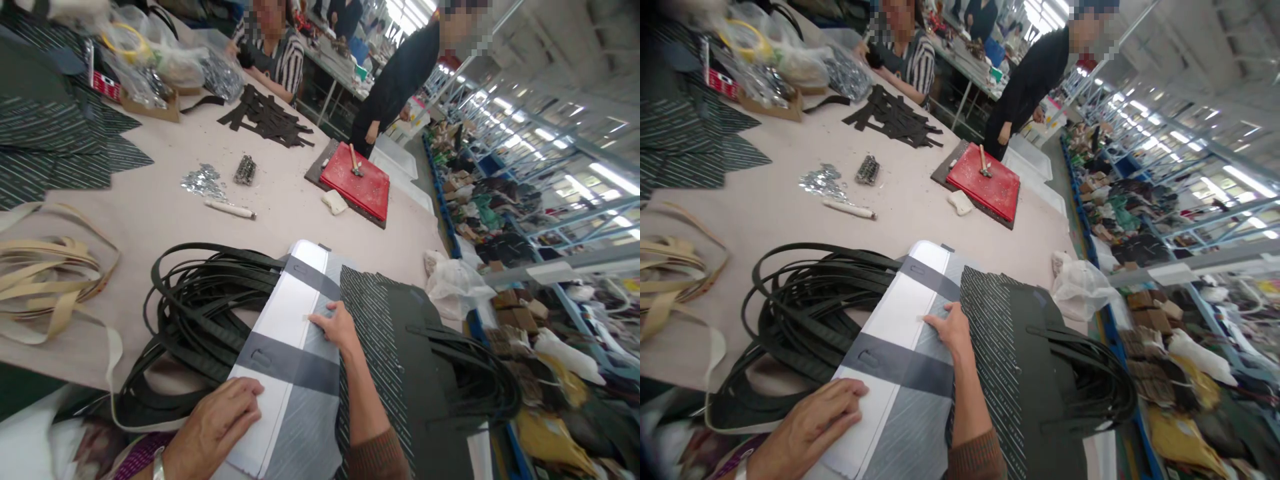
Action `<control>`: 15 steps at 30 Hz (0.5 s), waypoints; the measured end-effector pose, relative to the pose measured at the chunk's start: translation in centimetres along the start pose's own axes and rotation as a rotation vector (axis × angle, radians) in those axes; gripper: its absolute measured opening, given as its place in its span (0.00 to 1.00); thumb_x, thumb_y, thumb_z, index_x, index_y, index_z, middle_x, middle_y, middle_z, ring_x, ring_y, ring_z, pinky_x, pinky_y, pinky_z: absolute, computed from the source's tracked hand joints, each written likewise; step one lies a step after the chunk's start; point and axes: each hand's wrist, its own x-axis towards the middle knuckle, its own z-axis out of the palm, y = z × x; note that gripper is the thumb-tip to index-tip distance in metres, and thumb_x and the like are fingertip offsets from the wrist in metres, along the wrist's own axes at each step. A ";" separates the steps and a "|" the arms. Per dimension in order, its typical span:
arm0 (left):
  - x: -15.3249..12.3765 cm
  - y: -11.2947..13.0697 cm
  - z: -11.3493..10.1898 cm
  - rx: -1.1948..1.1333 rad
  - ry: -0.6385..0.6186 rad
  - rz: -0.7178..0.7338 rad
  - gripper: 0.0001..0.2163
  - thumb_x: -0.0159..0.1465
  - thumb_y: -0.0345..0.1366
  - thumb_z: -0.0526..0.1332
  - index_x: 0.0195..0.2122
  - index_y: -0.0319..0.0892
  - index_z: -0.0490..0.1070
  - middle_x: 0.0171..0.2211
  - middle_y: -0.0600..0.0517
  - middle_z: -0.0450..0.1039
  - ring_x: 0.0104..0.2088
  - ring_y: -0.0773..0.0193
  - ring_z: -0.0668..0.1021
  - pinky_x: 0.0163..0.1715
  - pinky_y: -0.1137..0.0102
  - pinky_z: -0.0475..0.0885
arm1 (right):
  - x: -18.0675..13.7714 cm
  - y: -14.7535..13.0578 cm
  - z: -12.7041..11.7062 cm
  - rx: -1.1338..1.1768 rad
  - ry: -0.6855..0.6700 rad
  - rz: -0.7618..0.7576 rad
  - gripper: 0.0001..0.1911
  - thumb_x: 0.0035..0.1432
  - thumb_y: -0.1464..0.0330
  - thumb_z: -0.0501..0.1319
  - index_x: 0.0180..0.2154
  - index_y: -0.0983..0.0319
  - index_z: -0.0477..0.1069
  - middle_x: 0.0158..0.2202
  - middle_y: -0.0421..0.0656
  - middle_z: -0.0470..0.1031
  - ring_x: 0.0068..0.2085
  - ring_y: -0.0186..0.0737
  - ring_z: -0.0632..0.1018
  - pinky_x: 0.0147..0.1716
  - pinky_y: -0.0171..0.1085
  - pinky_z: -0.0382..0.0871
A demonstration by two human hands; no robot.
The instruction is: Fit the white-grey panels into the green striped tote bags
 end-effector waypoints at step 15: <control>-2.0 3.2 -1.9 -0.023 -0.073 0.097 0.08 0.69 0.35 0.57 0.32 0.45 0.69 0.35 0.53 0.76 0.35 0.65 0.78 0.35 0.75 0.73 | -9.3 -12.4 8.2 -0.445 -0.168 -0.791 0.15 0.58 0.60 0.66 0.35 0.68 0.77 0.37 0.53 0.75 0.42 0.53 0.74 0.41 0.46 0.74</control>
